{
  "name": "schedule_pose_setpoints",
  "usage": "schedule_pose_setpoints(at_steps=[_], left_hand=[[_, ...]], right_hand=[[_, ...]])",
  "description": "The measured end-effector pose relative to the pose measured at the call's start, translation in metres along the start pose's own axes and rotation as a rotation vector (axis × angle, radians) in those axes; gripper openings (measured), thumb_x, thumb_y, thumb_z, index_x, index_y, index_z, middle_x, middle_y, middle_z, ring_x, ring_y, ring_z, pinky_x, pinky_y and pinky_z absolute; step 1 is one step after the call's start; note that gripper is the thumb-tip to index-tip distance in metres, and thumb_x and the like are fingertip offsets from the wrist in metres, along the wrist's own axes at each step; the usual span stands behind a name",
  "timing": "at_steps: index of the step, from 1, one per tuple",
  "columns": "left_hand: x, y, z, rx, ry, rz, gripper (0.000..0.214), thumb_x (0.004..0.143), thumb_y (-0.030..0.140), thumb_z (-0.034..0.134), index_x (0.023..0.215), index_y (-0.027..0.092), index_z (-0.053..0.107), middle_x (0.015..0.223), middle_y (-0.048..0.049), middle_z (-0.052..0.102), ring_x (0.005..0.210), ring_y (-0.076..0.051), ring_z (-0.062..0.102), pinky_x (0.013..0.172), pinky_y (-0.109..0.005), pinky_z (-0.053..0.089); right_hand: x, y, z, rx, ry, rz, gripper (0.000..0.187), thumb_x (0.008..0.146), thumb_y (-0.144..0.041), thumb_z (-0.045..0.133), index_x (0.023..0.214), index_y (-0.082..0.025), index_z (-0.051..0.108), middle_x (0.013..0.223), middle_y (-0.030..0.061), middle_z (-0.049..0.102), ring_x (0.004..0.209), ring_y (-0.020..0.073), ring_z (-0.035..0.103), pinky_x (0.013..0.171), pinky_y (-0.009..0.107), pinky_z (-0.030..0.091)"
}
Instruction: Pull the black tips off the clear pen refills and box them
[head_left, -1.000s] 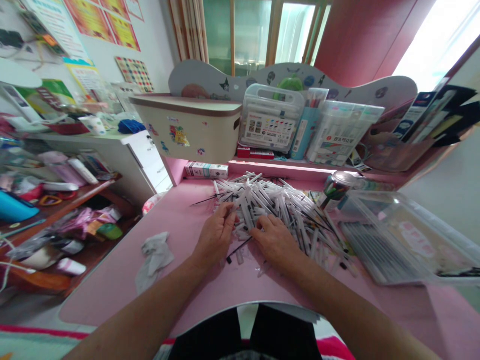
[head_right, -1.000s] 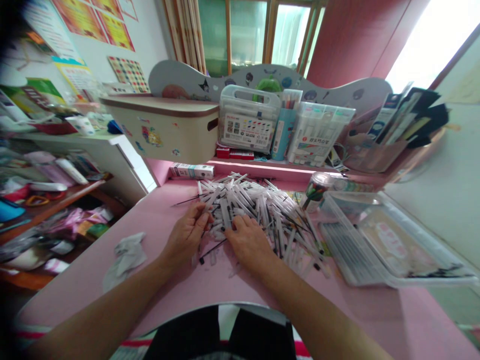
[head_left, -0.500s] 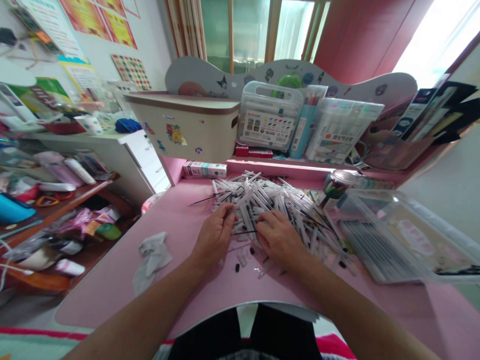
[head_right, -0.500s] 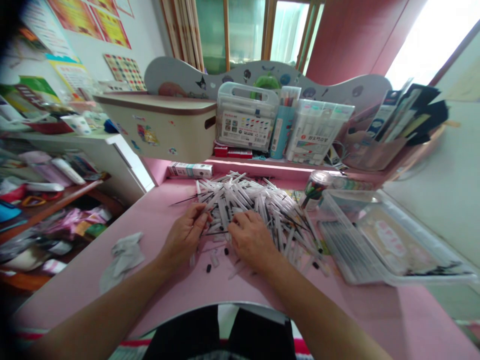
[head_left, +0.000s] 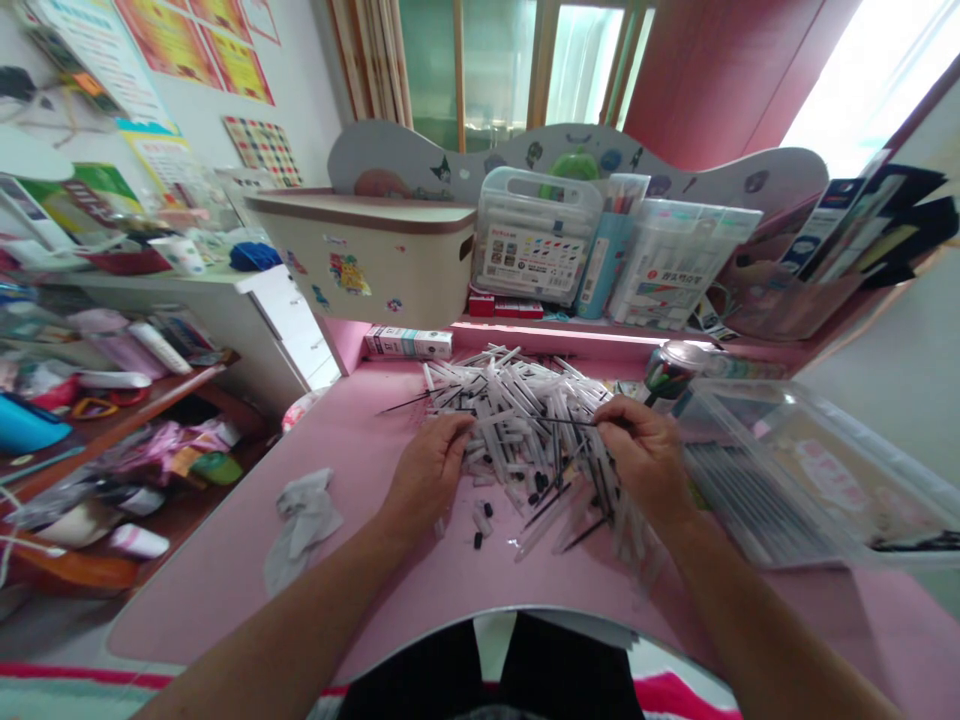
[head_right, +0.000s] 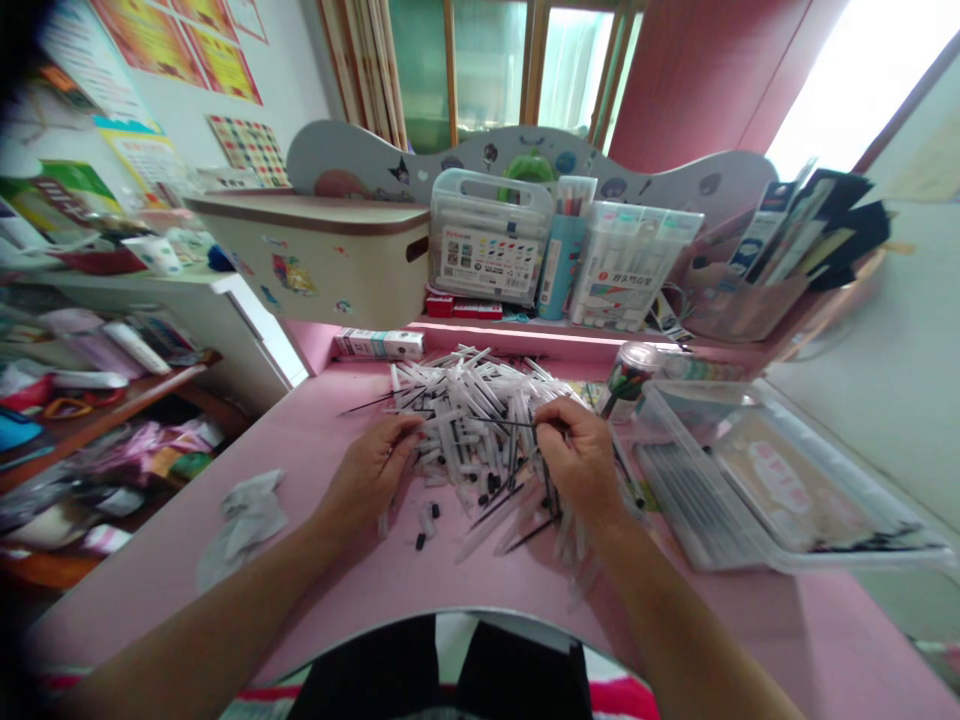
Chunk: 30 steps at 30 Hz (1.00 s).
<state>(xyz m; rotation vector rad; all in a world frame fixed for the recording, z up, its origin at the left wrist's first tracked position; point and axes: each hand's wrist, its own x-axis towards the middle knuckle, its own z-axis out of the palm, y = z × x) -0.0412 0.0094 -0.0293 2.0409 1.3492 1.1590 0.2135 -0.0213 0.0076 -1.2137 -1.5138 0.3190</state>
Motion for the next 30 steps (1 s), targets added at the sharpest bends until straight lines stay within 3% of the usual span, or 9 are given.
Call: schedule_pose_setpoints(at_steps=[8,22,30], left_hand=[[0.000,0.005,-0.002,0.029,-0.014,0.043,0.024,0.090,0.021,0.050,0.104,0.020,0.069,0.101,-0.0079,0.073,0.098,-0.024,0.065,0.092,-0.041,0.051],[0.000,0.001,-0.005,0.122,-0.057,0.174,0.024,0.093,0.021,0.050,0.102,0.020,0.073,0.100,-0.0081,0.075,0.095,-0.024,0.065,0.091,-0.038,0.050],[-0.003,0.003,-0.004,0.167,-0.061,0.219,0.027,0.090,0.015,0.052,0.103,0.020,0.074,0.101,-0.0079,0.076,0.097,-0.023,0.066,0.091,-0.037,0.051]], right_hand=[[0.005,0.003,-0.008,-0.037,0.054,0.016,0.011,0.072,-0.019,0.052,0.064,-0.020,0.059,0.060,-0.0024,0.054,0.058,0.0133,0.049,0.057,0.026,0.037],[0.003,-0.003,-0.005,-0.119,-0.105,-0.042,0.013,0.069,-0.016,0.047,0.062,-0.019,0.058,0.056,-0.0032,0.052,0.054,0.0118,0.047,0.054,0.024,0.035],[-0.005,-0.003,0.005,-0.029,-0.201,0.093,0.010,0.072,-0.018,0.048,0.068,-0.019,0.058,0.060,-0.0024,0.050,0.058,0.0126,0.046,0.057,0.026,0.037]])
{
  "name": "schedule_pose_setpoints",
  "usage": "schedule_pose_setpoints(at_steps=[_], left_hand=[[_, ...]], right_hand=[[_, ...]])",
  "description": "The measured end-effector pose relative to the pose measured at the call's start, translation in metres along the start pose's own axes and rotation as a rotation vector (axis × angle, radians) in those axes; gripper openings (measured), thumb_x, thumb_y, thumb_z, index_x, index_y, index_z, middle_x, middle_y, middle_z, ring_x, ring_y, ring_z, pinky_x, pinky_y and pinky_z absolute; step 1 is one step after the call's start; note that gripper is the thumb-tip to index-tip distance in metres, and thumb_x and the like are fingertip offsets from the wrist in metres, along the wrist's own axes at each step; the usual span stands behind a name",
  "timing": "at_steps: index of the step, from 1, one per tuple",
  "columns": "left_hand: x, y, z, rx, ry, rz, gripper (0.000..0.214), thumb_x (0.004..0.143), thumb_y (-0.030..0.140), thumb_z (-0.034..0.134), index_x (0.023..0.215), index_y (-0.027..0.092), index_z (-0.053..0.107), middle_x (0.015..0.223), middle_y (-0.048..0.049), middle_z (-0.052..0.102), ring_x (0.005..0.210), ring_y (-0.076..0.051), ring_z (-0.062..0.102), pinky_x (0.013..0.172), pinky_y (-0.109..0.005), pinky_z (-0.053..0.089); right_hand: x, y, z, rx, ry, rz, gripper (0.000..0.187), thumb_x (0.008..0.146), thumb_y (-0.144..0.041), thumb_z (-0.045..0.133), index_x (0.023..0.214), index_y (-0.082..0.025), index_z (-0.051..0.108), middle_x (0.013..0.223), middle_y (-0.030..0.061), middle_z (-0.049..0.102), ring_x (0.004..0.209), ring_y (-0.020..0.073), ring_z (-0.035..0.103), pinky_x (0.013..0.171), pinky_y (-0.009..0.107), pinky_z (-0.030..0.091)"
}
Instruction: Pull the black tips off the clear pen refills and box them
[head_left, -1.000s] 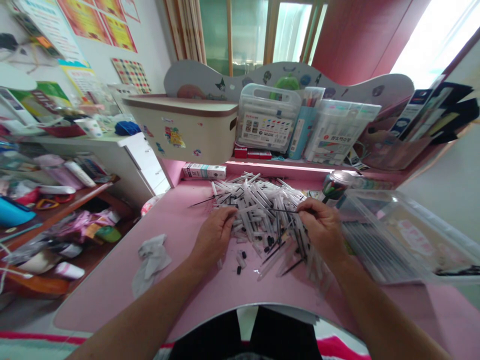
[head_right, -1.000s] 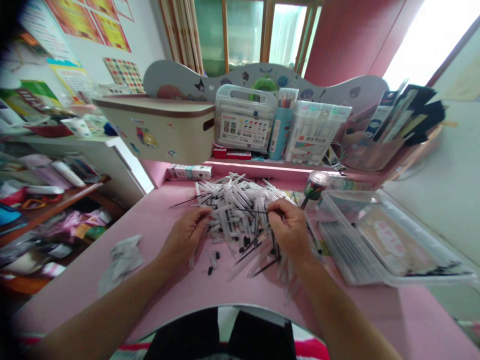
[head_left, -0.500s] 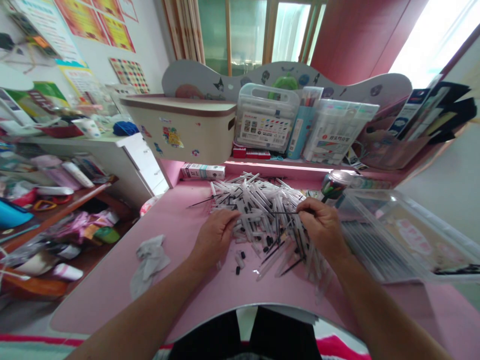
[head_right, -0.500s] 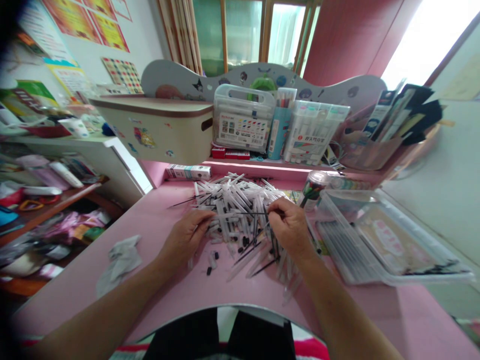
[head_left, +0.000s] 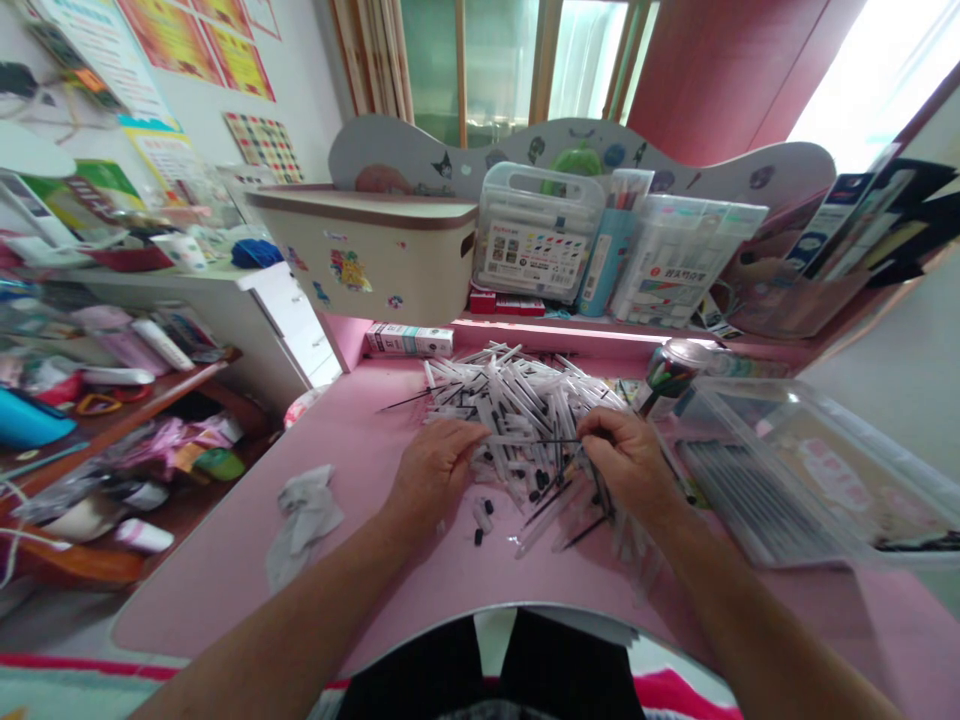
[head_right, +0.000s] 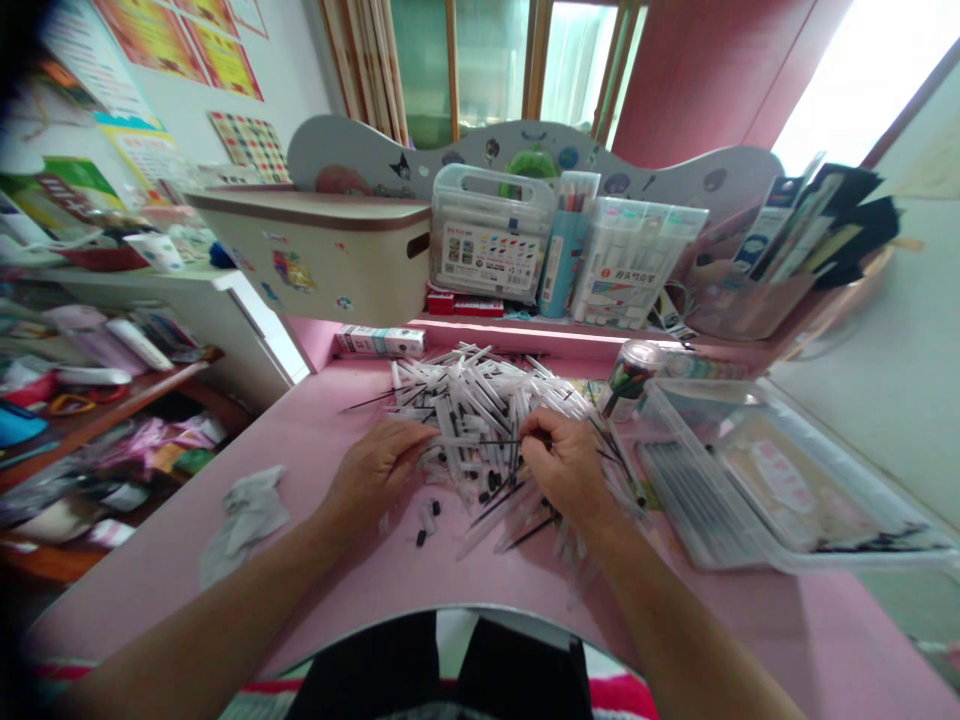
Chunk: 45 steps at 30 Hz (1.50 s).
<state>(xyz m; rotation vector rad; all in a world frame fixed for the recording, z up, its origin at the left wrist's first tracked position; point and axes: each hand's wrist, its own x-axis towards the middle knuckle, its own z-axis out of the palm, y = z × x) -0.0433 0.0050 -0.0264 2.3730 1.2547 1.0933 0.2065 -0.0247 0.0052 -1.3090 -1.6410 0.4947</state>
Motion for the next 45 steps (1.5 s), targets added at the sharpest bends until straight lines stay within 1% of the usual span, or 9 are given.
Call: schedule_pose_setpoints(at_steps=[3,6,8,11,16,20,30,37,45], left_hand=[[-0.001,0.001,0.002,-0.014,0.003,-0.016,0.027,0.092,0.018,0.051,0.104,0.020,0.075,0.101,-0.0079,0.077,0.096,-0.023,0.068,0.091,-0.037,0.052],[0.000,0.001,0.004,-0.090,0.025,-0.084,0.026,0.092,0.022,0.051,0.104,0.019,0.073,0.101,-0.0078,0.076,0.095,-0.023,0.069,0.090,-0.036,0.052],[0.001,0.002,0.004,-0.151,0.035,-0.149,0.025,0.092,0.023,0.050,0.106,0.018,0.071,0.101,-0.0077,0.076,0.094,-0.023,0.070,0.087,-0.035,0.053],[0.002,0.003,0.002,-0.228,0.041,-0.237,0.024,0.093,0.028,0.049,0.107,0.019,0.066,0.100,-0.0067,0.076,0.093,-0.022,0.070,0.083,-0.034,0.053],[0.003,0.009,-0.002,-0.299,0.067,-0.279,0.019,0.095,0.031,0.046,0.101,0.021,0.061,0.094,-0.0043,0.074,0.088,-0.020,0.070,0.078,-0.032,0.052],[0.003,0.011,-0.003,-0.268,0.078,-0.257,0.020,0.094,0.031,0.047,0.100,0.020,0.062,0.092,-0.0044,0.072,0.085,-0.020,0.067,0.078,-0.033,0.051],[0.002,0.008,0.000,-0.196,0.037,-0.203,0.026,0.092,0.031,0.048,0.104,0.017,0.066,0.099,-0.0087,0.073,0.093,-0.024,0.066,0.085,-0.038,0.050],[0.001,0.009,0.003,-0.181,0.022,-0.185,0.026,0.092,0.030,0.048,0.102,0.017,0.068,0.098,-0.0082,0.072,0.092,-0.024,0.066,0.085,-0.037,0.049],[0.001,0.011,0.002,-0.161,0.011,-0.194,0.026,0.092,0.031,0.048,0.102,0.018,0.068,0.097,-0.0078,0.073,0.091,-0.024,0.066,0.085,-0.037,0.050]], right_hand=[[-0.005,-0.006,0.011,0.130,-0.101,-0.017,0.031,0.073,-0.016,0.052,0.103,-0.021,0.059,0.076,-0.0016,0.054,0.070,0.0146,0.052,0.067,0.027,0.043],[-0.010,-0.010,0.020,0.442,-0.177,-0.042,0.068,0.074,-0.018,0.054,0.139,-0.029,0.035,0.110,0.0038,0.056,0.098,0.0188,0.058,0.086,0.035,0.048],[-0.012,-0.009,0.024,0.605,-0.123,-0.053,0.073,0.077,-0.020,0.052,0.143,-0.035,0.025,0.123,0.0051,0.051,0.104,0.0196,0.057,0.090,0.038,0.049],[-0.013,-0.005,0.028,0.501,-0.062,-0.097,0.057,0.084,-0.018,0.048,0.137,-0.034,0.036,0.114,0.0040,0.054,0.096,0.0188,0.057,0.085,0.038,0.048],[-0.019,-0.007,0.045,-0.212,-0.352,-0.492,0.016,0.090,-0.011,0.054,0.093,-0.020,0.067,0.091,0.0056,0.062,0.089,0.0208,0.051,0.080,0.037,0.041],[-0.025,-0.008,0.063,-0.465,-0.440,-0.620,0.009,0.091,-0.018,0.063,0.087,-0.019,0.071,0.083,0.0044,0.063,0.084,0.0201,0.047,0.076,0.035,0.038],[-0.027,-0.001,0.078,-0.539,-0.449,-0.622,0.013,0.091,-0.020,0.065,0.079,-0.018,0.068,0.079,0.0029,0.065,0.078,0.0187,0.050,0.076,0.036,0.038],[-0.021,-0.004,0.073,-0.555,-0.415,-0.624,0.009,0.090,-0.020,0.066,0.081,-0.017,0.069,0.078,0.0051,0.066,0.081,0.0207,0.052,0.079,0.036,0.041],[-0.025,-0.002,0.075,-0.555,-0.499,-0.647,0.015,0.091,-0.022,0.065,0.077,-0.018,0.067,0.078,0.0048,0.063,0.079,0.0189,0.050,0.076,0.034,0.039]])
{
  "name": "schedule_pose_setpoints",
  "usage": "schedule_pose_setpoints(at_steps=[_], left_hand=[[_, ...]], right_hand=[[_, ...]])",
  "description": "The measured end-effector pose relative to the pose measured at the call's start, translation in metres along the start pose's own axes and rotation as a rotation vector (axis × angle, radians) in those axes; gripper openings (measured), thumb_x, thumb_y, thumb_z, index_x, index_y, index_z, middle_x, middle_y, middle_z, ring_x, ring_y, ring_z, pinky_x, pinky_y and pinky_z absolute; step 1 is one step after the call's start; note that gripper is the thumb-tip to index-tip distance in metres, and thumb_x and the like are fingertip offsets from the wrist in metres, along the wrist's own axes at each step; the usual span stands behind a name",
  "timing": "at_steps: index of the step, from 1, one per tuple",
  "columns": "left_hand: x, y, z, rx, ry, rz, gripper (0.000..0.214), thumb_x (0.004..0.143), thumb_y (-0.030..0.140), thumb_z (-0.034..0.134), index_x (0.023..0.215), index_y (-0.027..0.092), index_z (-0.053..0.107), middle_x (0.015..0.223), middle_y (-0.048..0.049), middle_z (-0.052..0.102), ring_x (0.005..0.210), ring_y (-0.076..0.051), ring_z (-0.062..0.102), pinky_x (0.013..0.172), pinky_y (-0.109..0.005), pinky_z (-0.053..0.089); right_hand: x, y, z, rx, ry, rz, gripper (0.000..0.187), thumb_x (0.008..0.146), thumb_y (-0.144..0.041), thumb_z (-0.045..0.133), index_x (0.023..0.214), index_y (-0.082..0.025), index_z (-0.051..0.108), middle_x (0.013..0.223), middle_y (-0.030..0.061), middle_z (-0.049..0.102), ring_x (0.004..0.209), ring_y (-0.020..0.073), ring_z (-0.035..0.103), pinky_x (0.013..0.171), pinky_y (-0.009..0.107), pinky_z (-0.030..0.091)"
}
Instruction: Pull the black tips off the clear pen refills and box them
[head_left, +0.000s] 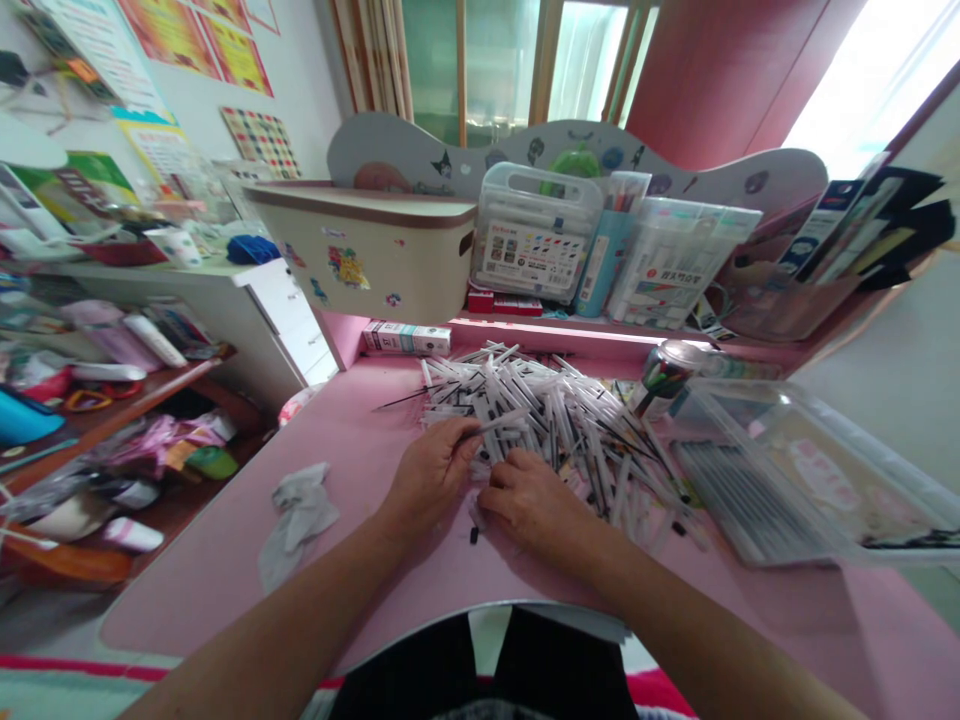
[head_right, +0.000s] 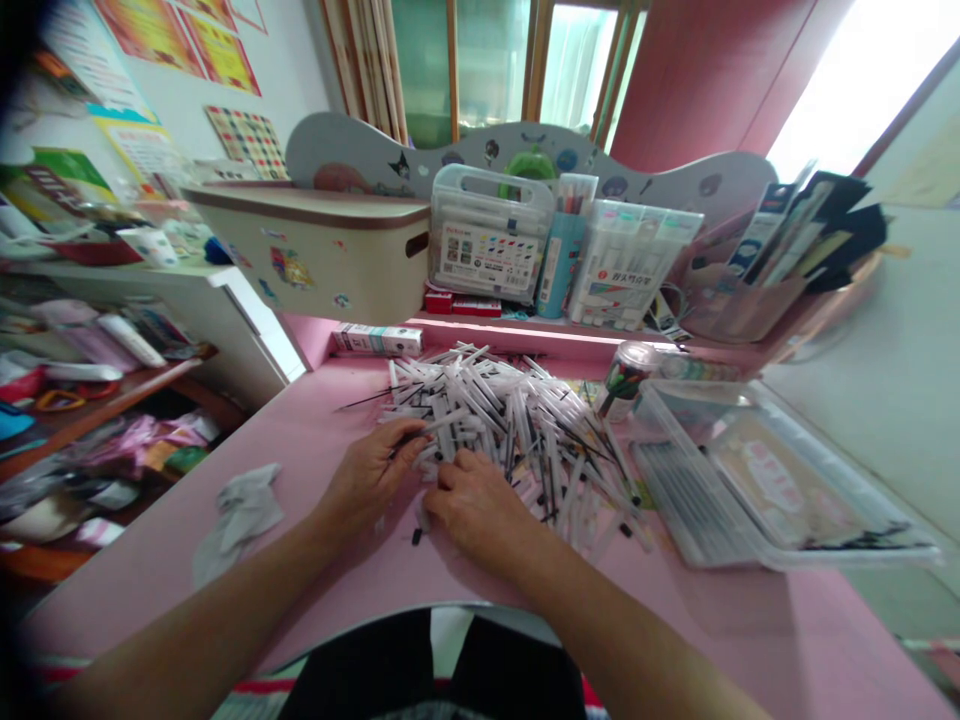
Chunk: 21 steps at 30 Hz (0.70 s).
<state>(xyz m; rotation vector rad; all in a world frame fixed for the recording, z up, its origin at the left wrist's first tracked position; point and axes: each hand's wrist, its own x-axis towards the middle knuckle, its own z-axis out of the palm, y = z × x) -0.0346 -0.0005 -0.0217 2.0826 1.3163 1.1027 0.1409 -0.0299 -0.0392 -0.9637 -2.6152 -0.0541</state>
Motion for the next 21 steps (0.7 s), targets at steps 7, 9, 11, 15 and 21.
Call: schedule_pose_setpoints(at_steps=[7,9,11,15,21], left_hand=[[0.000,-0.001,-0.001,-0.008,0.007,0.023,0.024,0.092,0.028,0.051,0.103,0.019,0.070,0.099,-0.0075,0.074,0.093,-0.024,0.067,0.086,-0.037,0.051],[0.000,-0.003,-0.001,-0.006,-0.004,0.034,0.024,0.093,0.028,0.051,0.105,0.019,0.070,0.101,-0.0078,0.074,0.095,-0.023,0.067,0.087,-0.037,0.050],[-0.001,-0.005,-0.001,0.010,-0.027,0.055,0.024,0.094,0.028,0.051,0.105,0.018,0.071,0.101,-0.0081,0.075,0.094,-0.023,0.067,0.086,-0.036,0.050],[-0.001,-0.005,0.000,0.079,-0.078,0.097,0.025,0.095,0.028,0.051,0.105,0.020,0.072,0.097,-0.0071,0.075,0.089,-0.022,0.067,0.081,-0.034,0.051],[-0.004,-0.002,0.001,0.098,-0.112,0.169,0.027,0.096,0.027,0.048,0.106,0.021,0.072,0.092,-0.0057,0.075,0.086,-0.021,0.067,0.080,-0.031,0.051]], right_hand=[[-0.004,0.008,-0.010,0.103,0.110,0.085,0.009,0.088,-0.015,0.063,0.083,-0.019,0.070,0.081,0.0053,0.063,0.083,0.0207,0.052,0.078,0.035,0.043],[-0.007,0.015,-0.021,0.228,0.201,0.156,0.014,0.084,-0.009,0.057,0.085,-0.018,0.068,0.084,0.0055,0.062,0.085,0.0203,0.053,0.078,0.034,0.044],[-0.010,0.022,-0.032,0.376,0.327,0.265,0.021,0.081,-0.005,0.051,0.085,-0.018,0.066,0.084,0.0043,0.061,0.083,0.0185,0.055,0.076,0.032,0.044],[-0.015,0.031,-0.048,0.564,0.547,0.505,0.020,0.086,-0.012,0.045,0.086,-0.019,0.063,0.078,0.0010,0.057,0.074,0.0157,0.054,0.070,0.029,0.043],[-0.016,0.027,-0.046,0.655,0.574,0.600,0.015,0.089,-0.021,0.048,0.093,-0.019,0.062,0.079,-0.0001,0.057,0.071,0.0145,0.053,0.067,0.027,0.042]])
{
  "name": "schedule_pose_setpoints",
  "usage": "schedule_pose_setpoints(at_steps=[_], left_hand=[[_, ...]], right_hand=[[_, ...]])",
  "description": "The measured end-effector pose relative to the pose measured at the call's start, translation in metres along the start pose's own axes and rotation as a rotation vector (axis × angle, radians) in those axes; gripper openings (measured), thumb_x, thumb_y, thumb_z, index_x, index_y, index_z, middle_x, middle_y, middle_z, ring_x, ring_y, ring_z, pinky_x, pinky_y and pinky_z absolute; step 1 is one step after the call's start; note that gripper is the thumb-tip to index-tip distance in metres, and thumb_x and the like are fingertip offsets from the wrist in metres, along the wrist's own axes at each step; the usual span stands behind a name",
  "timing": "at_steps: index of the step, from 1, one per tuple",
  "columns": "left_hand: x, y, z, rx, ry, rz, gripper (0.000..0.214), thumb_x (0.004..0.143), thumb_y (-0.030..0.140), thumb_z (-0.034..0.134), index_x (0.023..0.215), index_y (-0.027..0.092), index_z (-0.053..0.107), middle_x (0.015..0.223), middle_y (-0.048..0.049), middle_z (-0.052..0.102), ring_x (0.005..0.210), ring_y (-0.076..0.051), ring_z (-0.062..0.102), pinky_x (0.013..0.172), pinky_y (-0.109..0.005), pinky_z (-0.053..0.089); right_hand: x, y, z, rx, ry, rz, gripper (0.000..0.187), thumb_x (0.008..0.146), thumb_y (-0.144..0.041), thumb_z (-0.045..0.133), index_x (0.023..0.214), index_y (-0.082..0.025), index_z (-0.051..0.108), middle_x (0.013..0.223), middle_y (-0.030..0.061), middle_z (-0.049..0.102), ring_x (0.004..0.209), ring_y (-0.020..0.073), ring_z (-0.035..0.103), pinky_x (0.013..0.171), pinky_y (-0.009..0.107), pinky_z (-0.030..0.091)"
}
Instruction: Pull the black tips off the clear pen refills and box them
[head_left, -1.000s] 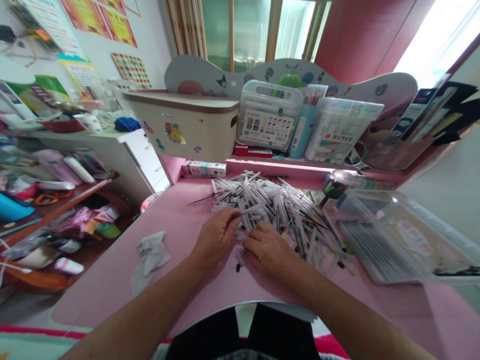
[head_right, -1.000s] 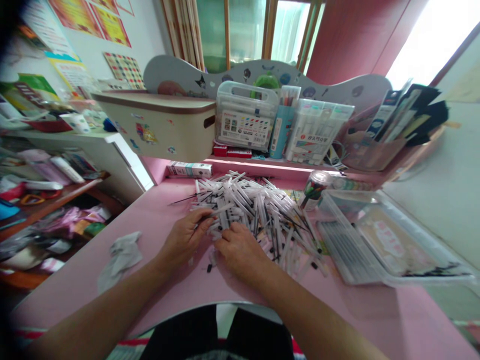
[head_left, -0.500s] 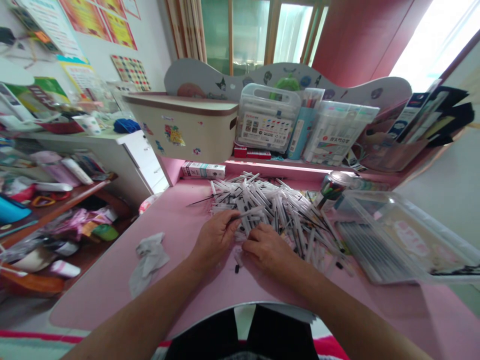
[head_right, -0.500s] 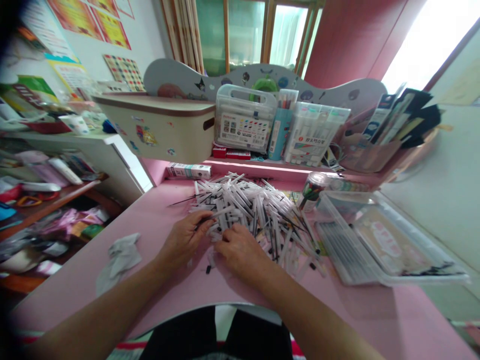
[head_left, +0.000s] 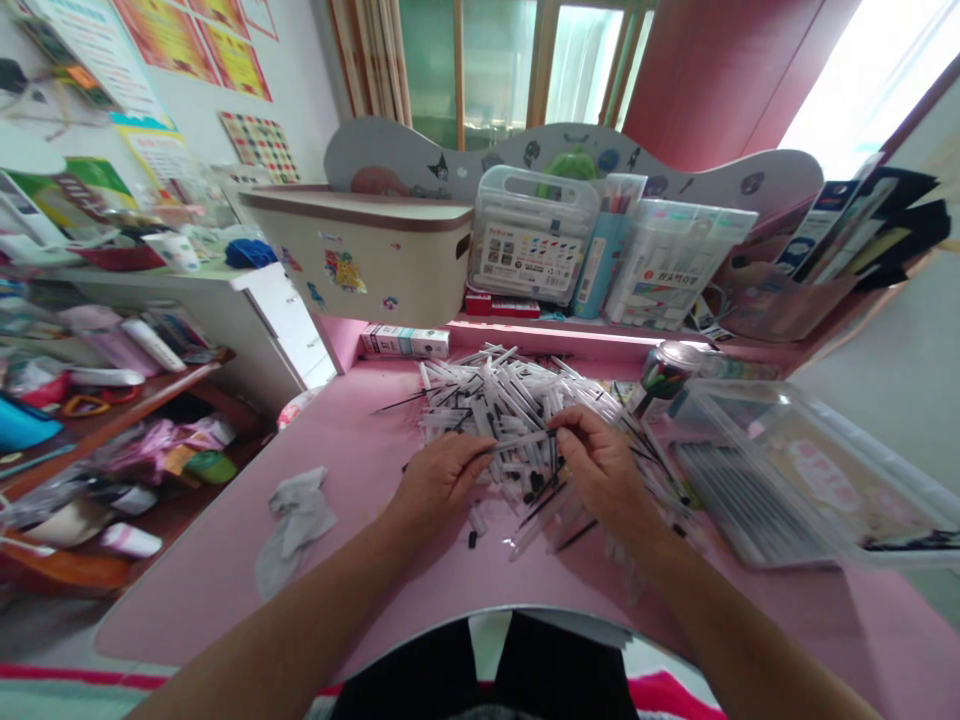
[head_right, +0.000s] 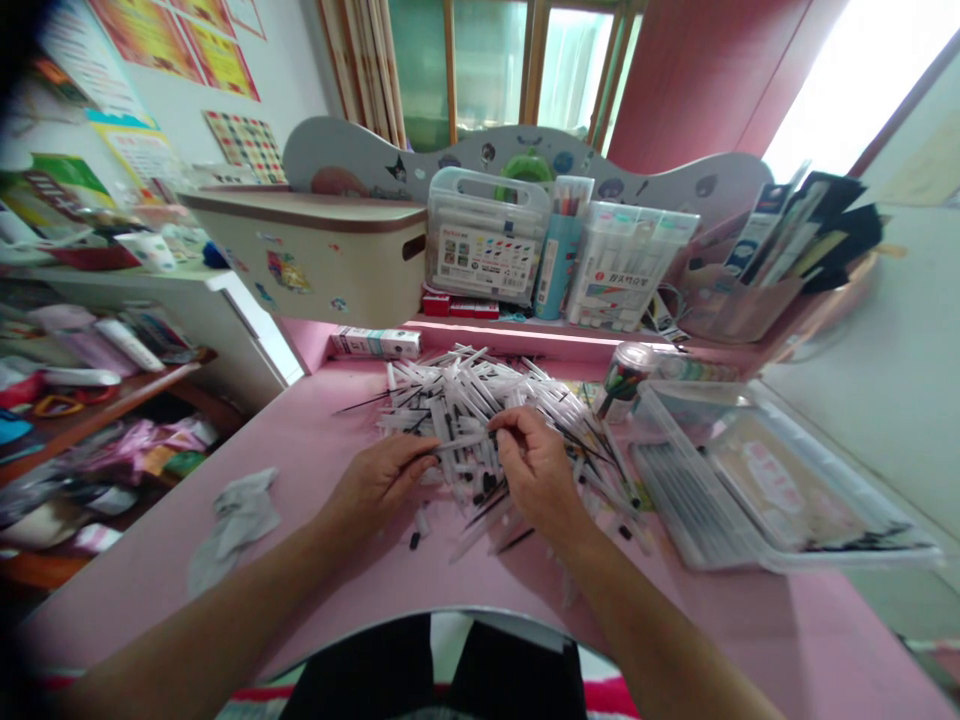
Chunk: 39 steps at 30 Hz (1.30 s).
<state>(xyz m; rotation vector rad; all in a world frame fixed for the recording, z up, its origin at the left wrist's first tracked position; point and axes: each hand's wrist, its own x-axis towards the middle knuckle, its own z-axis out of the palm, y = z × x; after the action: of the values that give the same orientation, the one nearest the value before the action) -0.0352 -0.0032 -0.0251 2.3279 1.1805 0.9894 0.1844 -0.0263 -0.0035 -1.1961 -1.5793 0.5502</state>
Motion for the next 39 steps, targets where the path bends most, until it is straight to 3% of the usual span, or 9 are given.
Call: schedule_pose_setpoints(at_steps=[13,25,28,31,33,37,39], left_hand=[[-0.0014,-0.0065,0.0009,-0.002,-0.001,-0.010,0.025,0.094,0.026,0.052,0.106,0.022,0.073,0.094,-0.0057,0.076,0.086,-0.021,0.068,0.079,-0.031,0.052],[-0.0010,-0.0061,0.0006,0.003,0.005,-0.025,0.026,0.095,0.027,0.050,0.106,0.021,0.073,0.094,-0.0061,0.076,0.086,-0.020,0.069,0.079,-0.031,0.052],[-0.0002,-0.0072,-0.0005,0.012,-0.001,0.005,0.026,0.094,0.026,0.051,0.106,0.022,0.074,0.092,-0.0060,0.076,0.085,-0.020,0.068,0.079,-0.031,0.052],[-0.0008,-0.0075,-0.0003,0.016,0.007,0.036,0.026,0.094,0.026,0.051,0.105,0.023,0.074,0.092,-0.0059,0.077,0.085,-0.020,0.068,0.079,-0.031,0.052],[-0.0013,-0.0066,-0.0003,0.016,0.018,0.044,0.026,0.095,0.026,0.050,0.105,0.023,0.074,0.092,-0.0059,0.076,0.085,-0.020,0.068,0.079,-0.031,0.052],[-0.0006,-0.0045,-0.0023,0.028,0.016,0.037,0.026,0.095,0.025,0.051,0.106,0.020,0.074,0.091,-0.0066,0.075,0.084,-0.020,0.068,0.078,-0.030,0.052],[0.0001,-0.0042,-0.0030,0.043,0.010,0.027,0.026,0.095,0.025,0.051,0.106,0.019,0.073,0.091,-0.0068,0.075,0.084,-0.021,0.068,0.078,-0.031,0.052]], right_hand=[[0.0001,0.0019,0.0008,-0.057,-0.016,-0.078,0.014,0.090,-0.021,0.050,0.091,-0.020,0.065,0.084,0.0026,0.063,0.080,0.0172,0.059,0.075,0.030,0.045],[-0.0002,0.0075,0.0015,-0.019,-0.046,0.008,0.016,0.084,-0.021,0.056,0.095,-0.019,0.068,0.089,0.0035,0.068,0.081,0.0171,0.063,0.075,0.029,0.048],[-0.0002,0.0063,0.0005,-0.087,-0.045,0.009,0.014,0.088,-0.026,0.056,0.085,-0.019,0.067,0.078,0.0014,0.064,0.073,0.0157,0.059,0.069,0.027,0.046],[-0.0012,0.0058,-0.0003,-0.163,-0.075,0.024,0.033,0.094,-0.035,0.050,0.065,-0.020,0.055,0.062,-0.0011,0.053,0.062,0.0139,0.050,0.059,0.026,0.039],[-0.0021,0.0057,-0.0006,-0.170,-0.094,0.042,0.041,0.097,-0.039,0.043,0.062,-0.020,0.050,0.059,-0.0013,0.049,0.059,0.0140,0.047,0.057,0.027,0.037],[-0.0035,0.0053,-0.0010,-0.090,-0.095,0.009,0.016,0.092,-0.031,0.049,0.093,-0.019,0.059,0.079,0.0006,0.056,0.071,0.0154,0.053,0.065,0.028,0.042],[-0.0037,0.0059,-0.0007,-0.085,-0.095,-0.034,0.016,0.087,-0.023,0.052,0.102,-0.019,0.057,0.086,0.0011,0.055,0.073,0.0148,0.051,0.066,0.028,0.042]])
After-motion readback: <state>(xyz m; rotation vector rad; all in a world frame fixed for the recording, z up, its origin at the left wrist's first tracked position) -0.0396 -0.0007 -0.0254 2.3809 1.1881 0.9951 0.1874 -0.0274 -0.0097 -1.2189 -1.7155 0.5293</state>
